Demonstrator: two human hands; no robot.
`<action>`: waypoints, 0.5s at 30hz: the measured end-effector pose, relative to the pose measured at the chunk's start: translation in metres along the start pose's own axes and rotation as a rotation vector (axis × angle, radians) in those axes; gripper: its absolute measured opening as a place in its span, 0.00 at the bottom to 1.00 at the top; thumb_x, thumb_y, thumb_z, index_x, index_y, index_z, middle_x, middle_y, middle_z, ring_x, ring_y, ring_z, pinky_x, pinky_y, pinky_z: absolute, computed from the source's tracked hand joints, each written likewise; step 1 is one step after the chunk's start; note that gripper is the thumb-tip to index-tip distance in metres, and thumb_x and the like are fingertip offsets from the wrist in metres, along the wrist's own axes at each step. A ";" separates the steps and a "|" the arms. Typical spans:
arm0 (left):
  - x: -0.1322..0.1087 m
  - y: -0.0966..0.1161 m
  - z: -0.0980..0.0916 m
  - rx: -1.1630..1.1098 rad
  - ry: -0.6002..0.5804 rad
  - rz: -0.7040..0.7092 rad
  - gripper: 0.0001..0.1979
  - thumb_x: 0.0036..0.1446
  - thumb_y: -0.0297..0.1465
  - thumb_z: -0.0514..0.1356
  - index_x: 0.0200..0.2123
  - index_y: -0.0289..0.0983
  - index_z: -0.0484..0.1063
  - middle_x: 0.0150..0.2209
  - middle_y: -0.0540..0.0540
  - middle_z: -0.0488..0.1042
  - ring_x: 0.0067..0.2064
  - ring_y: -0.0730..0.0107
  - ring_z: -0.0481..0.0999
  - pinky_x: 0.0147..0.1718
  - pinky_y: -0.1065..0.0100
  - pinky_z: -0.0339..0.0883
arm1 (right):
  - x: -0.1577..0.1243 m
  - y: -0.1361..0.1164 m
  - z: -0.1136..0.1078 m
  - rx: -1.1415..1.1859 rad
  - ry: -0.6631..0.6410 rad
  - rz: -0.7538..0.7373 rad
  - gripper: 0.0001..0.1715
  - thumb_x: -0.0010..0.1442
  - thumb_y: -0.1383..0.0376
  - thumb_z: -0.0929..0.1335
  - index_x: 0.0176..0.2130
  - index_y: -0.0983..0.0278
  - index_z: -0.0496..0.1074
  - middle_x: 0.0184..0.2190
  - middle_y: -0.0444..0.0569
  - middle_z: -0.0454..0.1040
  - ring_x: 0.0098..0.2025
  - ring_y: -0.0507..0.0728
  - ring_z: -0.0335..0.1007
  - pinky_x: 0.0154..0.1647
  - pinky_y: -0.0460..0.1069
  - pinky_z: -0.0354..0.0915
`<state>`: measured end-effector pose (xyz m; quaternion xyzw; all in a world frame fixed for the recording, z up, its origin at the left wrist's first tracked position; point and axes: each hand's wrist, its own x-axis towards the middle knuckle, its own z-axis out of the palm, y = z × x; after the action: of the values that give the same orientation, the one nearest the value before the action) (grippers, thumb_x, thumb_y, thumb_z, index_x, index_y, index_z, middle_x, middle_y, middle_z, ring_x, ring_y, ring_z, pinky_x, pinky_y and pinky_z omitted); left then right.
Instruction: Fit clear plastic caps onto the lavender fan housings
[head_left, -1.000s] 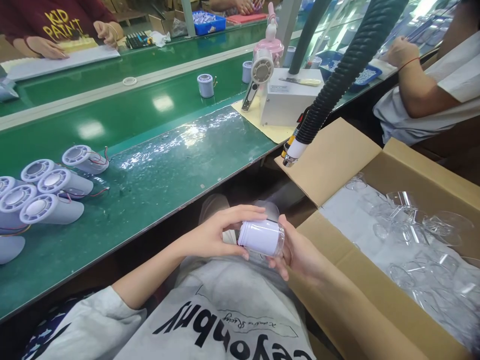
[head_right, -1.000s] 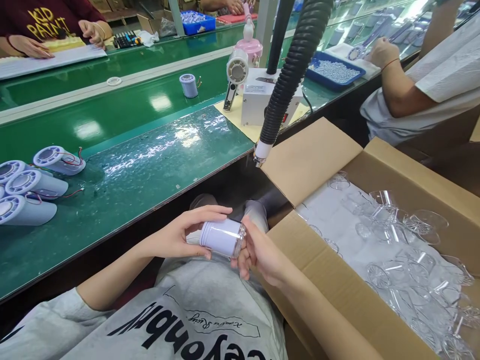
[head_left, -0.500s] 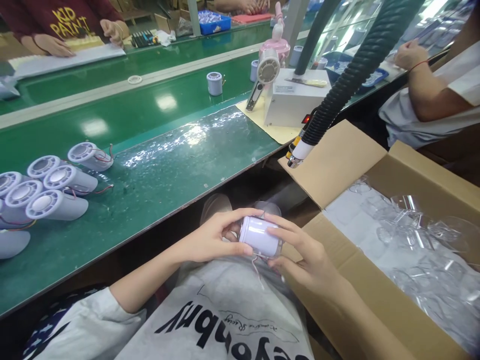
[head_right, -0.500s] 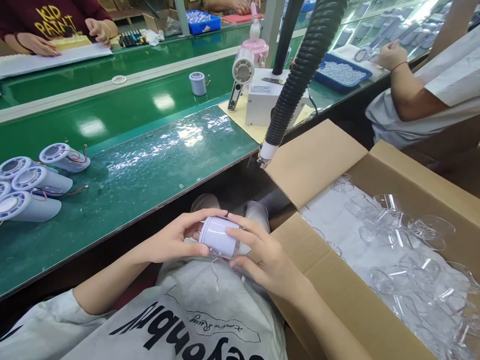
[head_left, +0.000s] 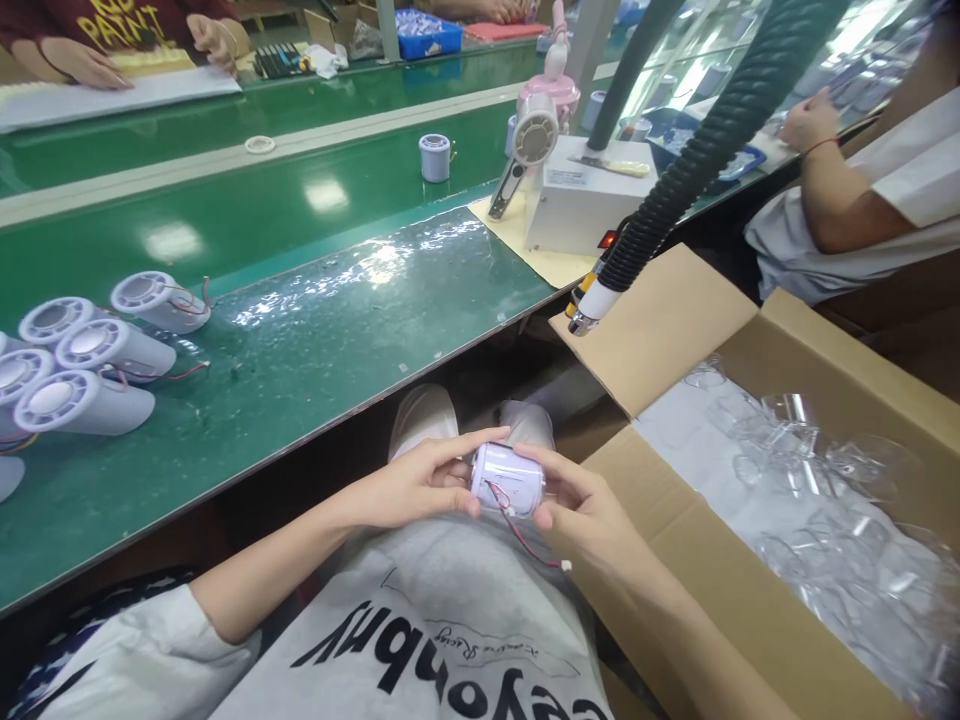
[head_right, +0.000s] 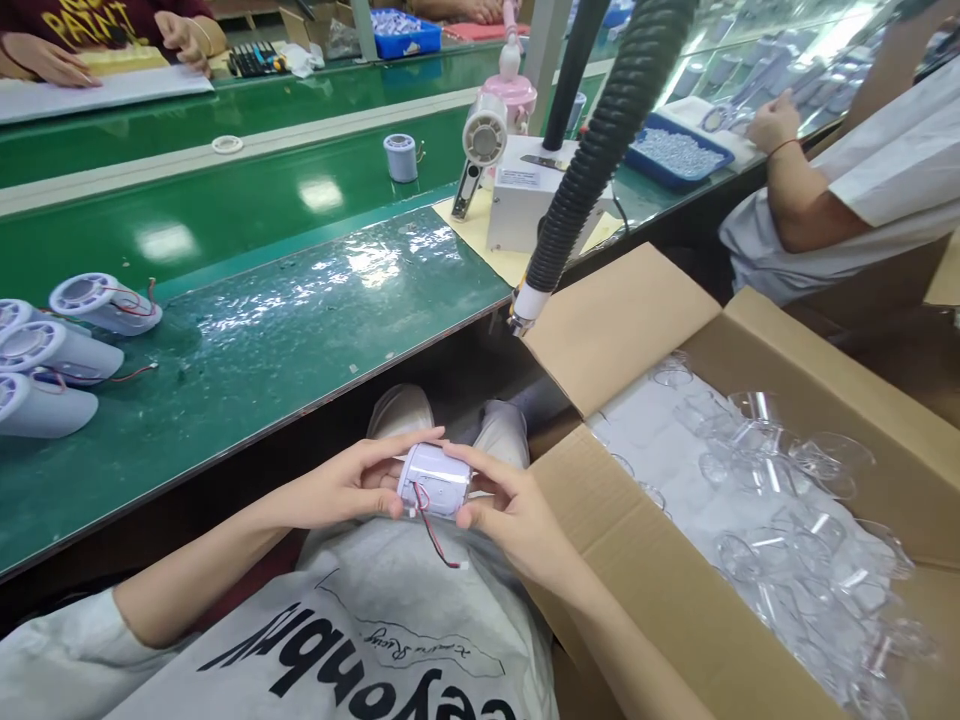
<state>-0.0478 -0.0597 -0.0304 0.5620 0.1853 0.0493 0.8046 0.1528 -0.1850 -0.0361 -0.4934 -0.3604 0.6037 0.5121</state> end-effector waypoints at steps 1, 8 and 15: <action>0.001 -0.001 -0.001 -0.014 0.003 -0.008 0.38 0.56 0.34 0.66 0.67 0.47 0.55 0.50 0.43 0.74 0.48 0.63 0.76 0.49 0.61 0.68 | 0.001 0.001 -0.001 0.002 0.004 -0.004 0.33 0.50 0.50 0.78 0.53 0.57 0.75 0.44 0.51 0.79 0.40 0.61 0.76 0.41 0.54 0.74; 0.007 0.008 0.013 0.202 0.155 0.064 0.24 0.56 0.34 0.65 0.55 0.42 0.67 0.50 0.45 0.71 0.47 0.66 0.73 0.45 0.67 0.67 | 0.000 0.006 0.002 -0.040 0.012 -0.027 0.27 0.57 0.56 0.76 0.55 0.55 0.73 0.49 0.50 0.77 0.48 0.62 0.74 0.49 0.55 0.71; 0.004 0.005 0.015 0.572 0.303 0.093 0.19 0.57 0.36 0.62 0.52 0.40 0.69 0.45 0.46 0.73 0.41 0.65 0.71 0.41 0.65 0.66 | -0.010 0.016 0.006 -0.064 0.123 0.002 0.27 0.56 0.57 0.76 0.54 0.56 0.74 0.37 0.48 0.79 0.42 0.61 0.75 0.43 0.54 0.73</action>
<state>-0.0385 -0.0698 -0.0224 0.7592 0.2835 0.1148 0.5745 0.1424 -0.1976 -0.0471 -0.5462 -0.3468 0.5608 0.5165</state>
